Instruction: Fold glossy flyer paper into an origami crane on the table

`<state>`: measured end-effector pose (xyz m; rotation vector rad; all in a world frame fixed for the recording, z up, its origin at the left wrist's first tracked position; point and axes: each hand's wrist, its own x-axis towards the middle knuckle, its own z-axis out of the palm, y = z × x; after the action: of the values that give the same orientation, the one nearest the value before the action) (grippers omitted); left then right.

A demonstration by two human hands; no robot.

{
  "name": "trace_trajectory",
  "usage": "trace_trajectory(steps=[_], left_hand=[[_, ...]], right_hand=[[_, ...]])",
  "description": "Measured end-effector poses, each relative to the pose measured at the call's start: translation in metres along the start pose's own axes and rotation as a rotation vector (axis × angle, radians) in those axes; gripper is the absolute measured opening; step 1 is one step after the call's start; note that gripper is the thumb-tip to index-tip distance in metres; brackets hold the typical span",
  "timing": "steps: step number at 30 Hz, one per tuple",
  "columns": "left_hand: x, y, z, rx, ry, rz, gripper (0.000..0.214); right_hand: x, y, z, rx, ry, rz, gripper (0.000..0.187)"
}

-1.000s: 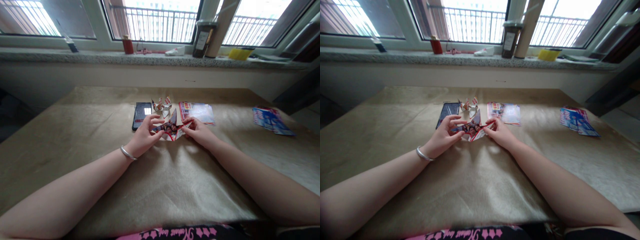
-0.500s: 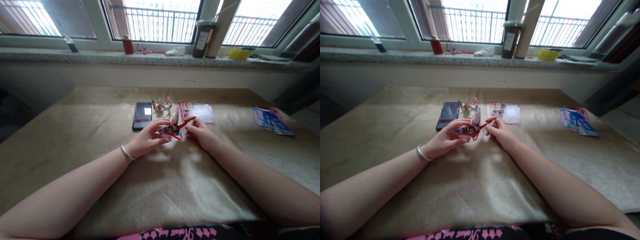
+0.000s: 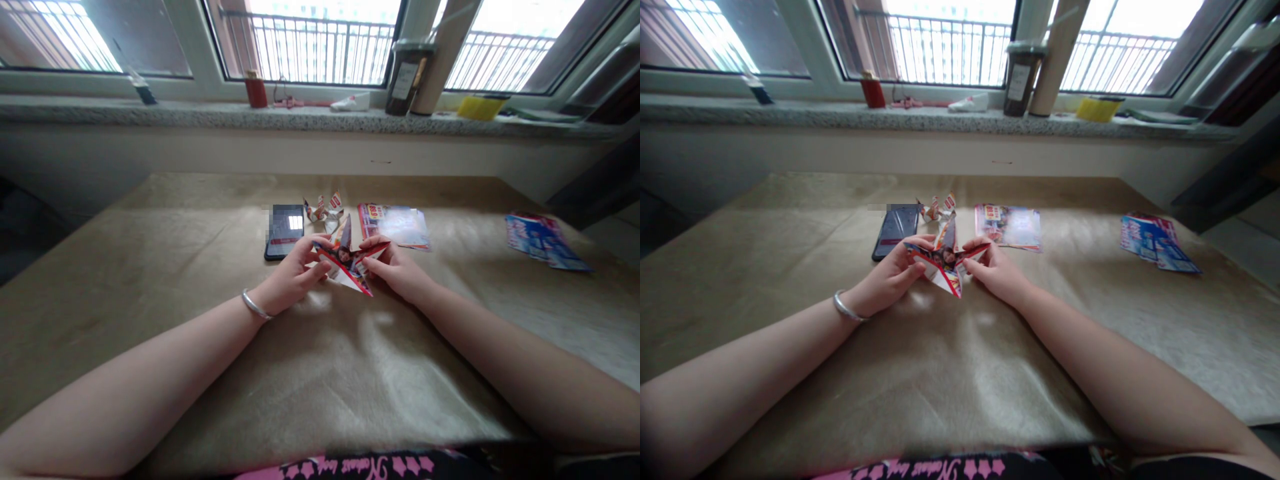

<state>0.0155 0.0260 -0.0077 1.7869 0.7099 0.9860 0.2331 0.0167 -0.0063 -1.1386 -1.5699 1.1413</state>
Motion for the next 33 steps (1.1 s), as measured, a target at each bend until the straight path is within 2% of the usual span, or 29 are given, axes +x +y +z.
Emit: trace_trajectory(steps=[6,11,18,25,29,33], left_hand=[[0.001,0.002,0.0,0.09,0.052,0.023,0.042],[0.002,0.004,0.001,0.008,0.09,-0.023,0.042],[0.003,0.004,0.001,-0.024,0.148,-0.085,0.046],[0.003,0.004,0.002,-0.29,0.06,-0.206,0.048],[0.004,-0.002,0.002,-0.375,0.058,-0.165,0.051],[0.006,-0.004,0.001,-0.398,0.113,-0.166,0.05]], right_hand=[[-0.004,-0.002,0.0,-0.238,-0.008,-0.129,0.025],[-0.004,-0.002,0.0,-0.273,-0.023,-0.116,0.02],[-0.004,-0.004,0.006,-0.118,-0.034,-0.124,0.015],[-0.002,-0.001,0.006,-0.005,0.023,-0.022,0.023],[-0.001,0.001,0.003,0.037,0.055,0.031,0.025],[0.0,0.001,0.001,0.115,0.042,0.024,0.034]])
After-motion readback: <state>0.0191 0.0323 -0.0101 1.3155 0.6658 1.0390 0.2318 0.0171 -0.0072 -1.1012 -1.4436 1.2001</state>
